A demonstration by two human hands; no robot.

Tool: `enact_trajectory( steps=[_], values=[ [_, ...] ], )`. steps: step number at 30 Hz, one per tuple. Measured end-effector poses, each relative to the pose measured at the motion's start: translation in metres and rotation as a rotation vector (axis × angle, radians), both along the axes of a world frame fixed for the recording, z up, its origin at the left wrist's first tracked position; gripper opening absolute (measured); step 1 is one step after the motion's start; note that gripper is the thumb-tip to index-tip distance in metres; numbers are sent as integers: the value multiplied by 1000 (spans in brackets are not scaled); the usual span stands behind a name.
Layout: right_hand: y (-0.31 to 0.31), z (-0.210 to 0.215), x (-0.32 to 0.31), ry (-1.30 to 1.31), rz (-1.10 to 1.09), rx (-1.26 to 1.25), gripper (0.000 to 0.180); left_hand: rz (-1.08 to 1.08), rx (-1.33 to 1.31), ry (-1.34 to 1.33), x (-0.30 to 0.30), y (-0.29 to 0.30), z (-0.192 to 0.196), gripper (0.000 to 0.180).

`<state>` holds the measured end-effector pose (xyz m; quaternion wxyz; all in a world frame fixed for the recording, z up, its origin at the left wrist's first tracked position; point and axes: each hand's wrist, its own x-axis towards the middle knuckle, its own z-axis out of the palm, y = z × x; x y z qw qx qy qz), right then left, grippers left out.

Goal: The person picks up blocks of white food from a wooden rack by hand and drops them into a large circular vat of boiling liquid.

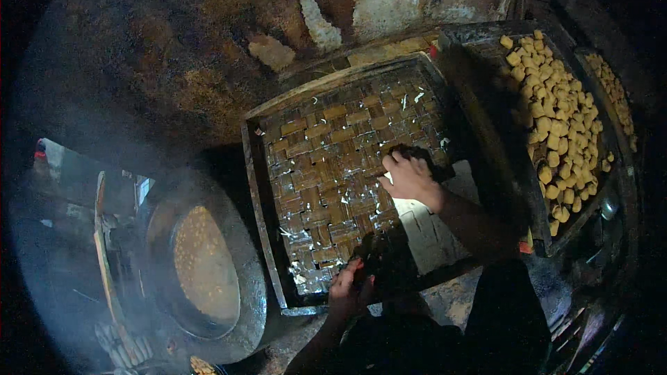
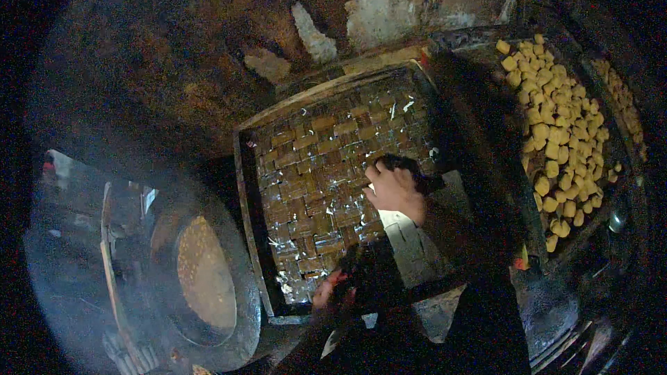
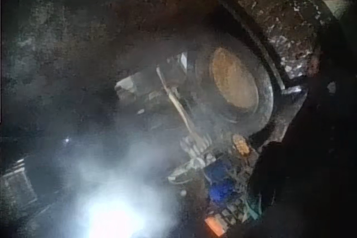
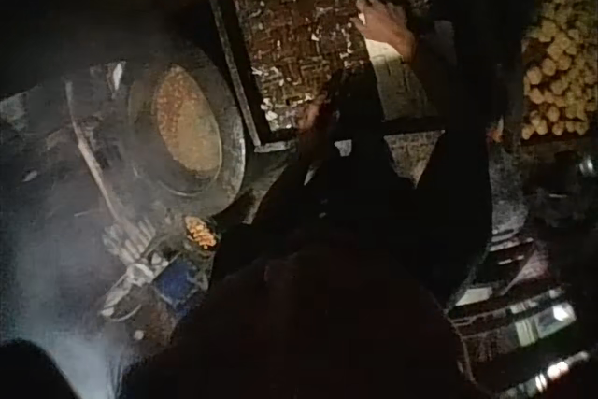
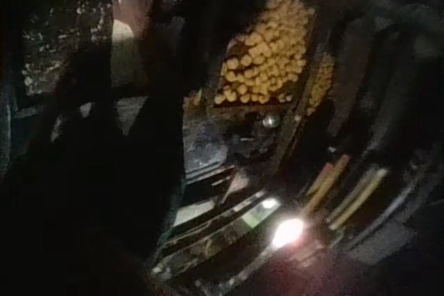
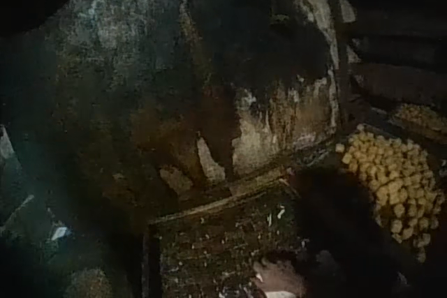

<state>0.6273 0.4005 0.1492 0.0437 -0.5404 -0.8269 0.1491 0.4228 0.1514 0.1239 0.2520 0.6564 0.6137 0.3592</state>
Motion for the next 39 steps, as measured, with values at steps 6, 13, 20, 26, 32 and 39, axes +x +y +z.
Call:
enact_trajectory(
  steps=[6,13,20,26,32,39],
  values=[
    [19,-9,4,375,-85,24,38,229,-381,-775,9,6,-10,54],
    [-66,5,-53,1233,-110,-293,46,213,-833,-1777,40,93,42,57],
    [-108,14,-56,836,279,401,34,-185,-699,-1992,29,76,-7,52],
    [-135,29,-59,1035,193,-9,34,123,-766,-1851,25,48,-85,43],
    [-126,62,-47,817,451,-245,32,-132,-644,-1659,20,49,-67,41],
    [-41,-3,-6,331,-18,384,39,77,-1018,-1867,11,68,-11,41]
  ],
)
